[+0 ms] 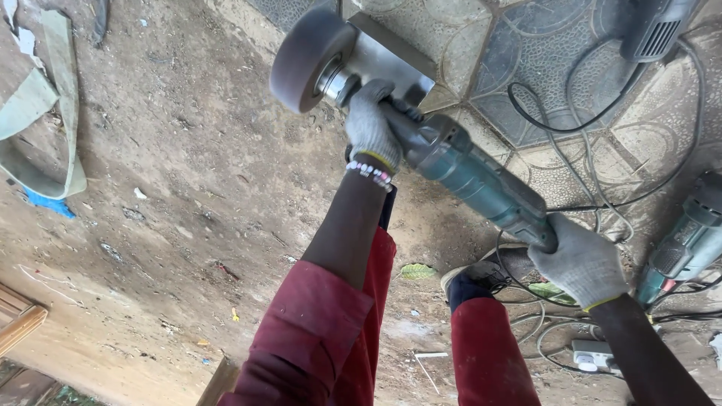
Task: Polishing the surfaces and edges of a small metal box using a handheld power polisher
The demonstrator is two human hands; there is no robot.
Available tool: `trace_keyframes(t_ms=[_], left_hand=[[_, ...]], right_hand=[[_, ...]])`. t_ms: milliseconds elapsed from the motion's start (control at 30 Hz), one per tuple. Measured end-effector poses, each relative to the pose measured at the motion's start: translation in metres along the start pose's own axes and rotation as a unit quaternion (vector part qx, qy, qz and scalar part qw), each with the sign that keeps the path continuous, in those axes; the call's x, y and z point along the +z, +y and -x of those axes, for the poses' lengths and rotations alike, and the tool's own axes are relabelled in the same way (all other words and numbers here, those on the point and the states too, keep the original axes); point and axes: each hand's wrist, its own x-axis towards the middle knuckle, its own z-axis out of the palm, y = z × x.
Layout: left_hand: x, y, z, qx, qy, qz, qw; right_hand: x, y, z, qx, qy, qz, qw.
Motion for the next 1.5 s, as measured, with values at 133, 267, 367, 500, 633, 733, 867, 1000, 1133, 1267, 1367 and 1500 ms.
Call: trace_keyframes(t_ms=[133,267,367,500,633,733,867,1000,1133,1267,1367,1500], left_hand=[[0.030,-0.003,0.003,0.038,-0.122,0.136,0.983],[0.048,-0.009,-0.001,0.071,-0.196,0.158,0.965],[0.038,-0.014,-0.008,0.076,-0.241,0.132,0.958],[0.014,-0.012,0.006,0.049,-0.135,0.122,0.982],[-0.010,-0.016,0.001,0.042,-0.046,0.055,0.997],[-0.033,-0.027,-0.013,0.062,-0.047,0.070,0.994],[-0.058,-0.053,-0.069,0.068,-0.126,0.202,0.969],[-0.047,-0.044,-0.061,0.077,-0.154,0.213,0.962],[-0.025,-0.032,-0.051,0.034,-0.117,0.223,0.967],[-0.009,-0.022,-0.050,0.045,-0.171,0.226,0.958],[-0.017,-0.028,-0.057,0.031,-0.152,0.245,0.957],[-0.044,-0.051,-0.065,0.059,-0.154,0.272,0.948]], right_hand=[[-0.022,0.002,0.004,0.040,-0.021,-0.036,0.998],[-0.026,0.003,0.014,0.045,0.021,-0.067,0.996],[-0.017,-0.001,0.018,0.027,0.000,-0.082,0.996],[0.002,-0.003,0.017,0.036,-0.059,-0.066,0.995],[0.028,0.009,0.008,-0.002,-0.007,-0.039,0.999],[0.027,0.011,0.004,-0.020,0.014,0.011,1.000],[0.007,0.001,0.012,-0.027,-0.014,0.060,0.998],[-0.027,-0.009,0.013,-0.001,-0.026,0.104,0.994],[-0.053,-0.016,0.017,0.012,-0.056,0.118,0.991],[-0.048,0.008,-0.003,0.001,0.031,0.126,0.992],[-0.058,0.002,0.005,0.004,0.018,0.135,0.991],[-0.064,-0.009,0.015,0.007,-0.031,0.170,0.985]])
